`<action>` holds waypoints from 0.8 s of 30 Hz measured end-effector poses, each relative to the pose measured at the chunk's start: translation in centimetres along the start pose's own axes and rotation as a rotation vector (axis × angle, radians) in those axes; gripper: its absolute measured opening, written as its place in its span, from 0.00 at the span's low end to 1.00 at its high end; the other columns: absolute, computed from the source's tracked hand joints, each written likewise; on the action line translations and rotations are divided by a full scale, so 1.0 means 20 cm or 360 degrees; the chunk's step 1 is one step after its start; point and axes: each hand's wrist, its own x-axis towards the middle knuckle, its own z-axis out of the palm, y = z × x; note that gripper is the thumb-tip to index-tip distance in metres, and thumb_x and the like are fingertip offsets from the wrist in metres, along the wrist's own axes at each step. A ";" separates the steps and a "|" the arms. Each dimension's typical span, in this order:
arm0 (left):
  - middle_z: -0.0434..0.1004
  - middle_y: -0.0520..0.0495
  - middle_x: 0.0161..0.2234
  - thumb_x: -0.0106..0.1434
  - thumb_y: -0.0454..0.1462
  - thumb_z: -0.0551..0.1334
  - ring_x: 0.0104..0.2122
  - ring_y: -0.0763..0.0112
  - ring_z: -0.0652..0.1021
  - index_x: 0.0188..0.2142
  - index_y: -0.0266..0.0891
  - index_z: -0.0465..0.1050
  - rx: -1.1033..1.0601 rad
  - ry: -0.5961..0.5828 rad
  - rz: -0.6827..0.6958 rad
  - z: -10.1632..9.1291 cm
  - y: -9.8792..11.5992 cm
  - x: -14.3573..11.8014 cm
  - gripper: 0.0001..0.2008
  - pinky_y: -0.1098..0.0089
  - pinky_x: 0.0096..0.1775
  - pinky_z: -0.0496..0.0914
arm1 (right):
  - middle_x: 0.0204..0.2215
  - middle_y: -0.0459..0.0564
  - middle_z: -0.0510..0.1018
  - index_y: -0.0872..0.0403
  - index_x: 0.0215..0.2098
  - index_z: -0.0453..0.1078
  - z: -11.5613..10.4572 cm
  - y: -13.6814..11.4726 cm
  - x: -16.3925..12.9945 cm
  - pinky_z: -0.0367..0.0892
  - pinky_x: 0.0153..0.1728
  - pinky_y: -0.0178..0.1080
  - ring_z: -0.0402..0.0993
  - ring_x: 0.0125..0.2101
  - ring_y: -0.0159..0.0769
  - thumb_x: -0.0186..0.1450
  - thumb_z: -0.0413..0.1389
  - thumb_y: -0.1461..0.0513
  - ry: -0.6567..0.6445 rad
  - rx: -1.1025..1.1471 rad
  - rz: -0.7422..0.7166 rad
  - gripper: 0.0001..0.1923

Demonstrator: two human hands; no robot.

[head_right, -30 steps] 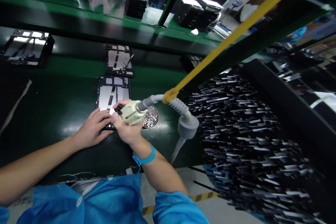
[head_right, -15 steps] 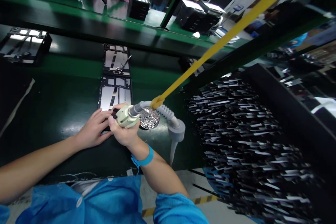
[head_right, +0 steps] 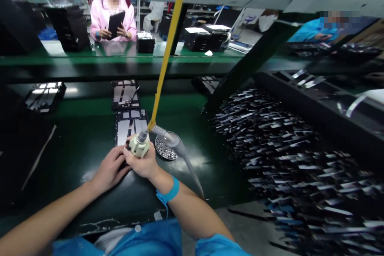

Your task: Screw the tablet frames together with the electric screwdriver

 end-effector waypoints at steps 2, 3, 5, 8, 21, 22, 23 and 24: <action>0.75 0.38 0.49 0.71 0.37 0.62 0.52 0.56 0.76 0.51 0.40 0.73 -0.0075 -0.0018 0.0060 -0.03 0.00 0.01 0.10 0.53 0.53 0.77 | 0.31 0.45 0.78 0.52 0.42 0.72 -0.05 -0.03 0.02 0.73 0.25 0.35 0.75 0.25 0.30 0.61 0.63 0.63 0.0092 0.0080 0.0026 0.11; 0.75 0.39 0.47 0.71 0.37 0.62 0.50 0.57 0.76 0.50 0.40 0.73 -0.0091 -0.0044 0.0082 -0.06 -0.01 0.00 0.09 0.55 0.50 0.78 | 0.31 0.44 0.78 0.52 0.41 0.72 -0.08 -0.04 0.03 0.72 0.23 0.34 0.73 0.22 0.29 0.61 0.63 0.62 0.0156 0.0115 0.0027 0.10; 0.75 0.40 0.45 0.72 0.36 0.61 0.48 0.58 0.77 0.50 0.41 0.74 -0.0099 -0.0132 0.0136 -0.11 -0.02 -0.02 0.09 0.57 0.48 0.78 | 0.30 0.44 0.78 0.52 0.40 0.71 -0.14 -0.05 0.06 0.70 0.20 0.33 0.72 0.19 0.27 0.61 0.63 0.62 0.0301 0.0173 0.0010 0.10; 0.75 0.40 0.44 0.72 0.36 0.61 0.46 0.59 0.77 0.52 0.42 0.74 -0.0142 -0.0307 0.0264 -0.20 -0.05 -0.09 0.11 0.59 0.47 0.79 | 0.30 0.43 0.78 0.52 0.41 0.71 -0.22 -0.04 0.08 0.69 0.19 0.33 0.71 0.17 0.27 0.61 0.63 0.61 0.0437 0.0207 0.0001 0.11; 0.76 0.44 0.60 0.74 0.38 0.60 0.63 0.56 0.74 0.59 0.52 0.76 0.0360 -0.0243 0.0468 -0.34 -0.56 -0.02 0.17 0.55 0.59 0.76 | 0.32 0.48 0.79 0.52 0.41 0.75 -0.28 -0.03 0.11 0.74 0.28 0.36 0.75 0.27 0.33 0.61 0.63 0.59 0.0540 -0.0072 -0.0086 0.10; 0.76 0.44 0.60 0.74 0.39 0.60 0.63 0.56 0.74 0.60 0.52 0.76 0.0385 -0.0250 0.0476 -0.32 -0.60 0.03 0.17 0.52 0.60 0.74 | 0.32 0.48 0.79 0.52 0.41 0.75 -0.28 -0.03 0.12 0.74 0.28 0.36 0.75 0.27 0.33 0.61 0.63 0.59 0.0544 -0.0083 -0.0082 0.11; 0.76 0.44 0.61 0.74 0.40 0.59 0.64 0.55 0.73 0.60 0.52 0.75 0.0408 -0.0272 0.0473 -0.30 -0.63 0.10 0.17 0.49 0.62 0.71 | 0.32 0.48 0.79 0.52 0.41 0.75 -0.28 -0.02 0.12 0.74 0.28 0.37 0.75 0.27 0.34 0.61 0.63 0.59 0.0541 -0.0089 -0.0083 0.11; 0.76 0.44 0.61 0.74 0.41 0.59 0.65 0.54 0.72 0.60 0.51 0.75 0.0430 -0.0308 0.0455 -0.27 -0.64 0.17 0.17 0.45 0.64 0.68 | 0.32 0.48 0.79 0.52 0.41 0.74 -0.28 -0.01 0.12 0.74 0.28 0.37 0.75 0.26 0.34 0.61 0.63 0.59 0.0531 -0.0095 -0.0089 0.10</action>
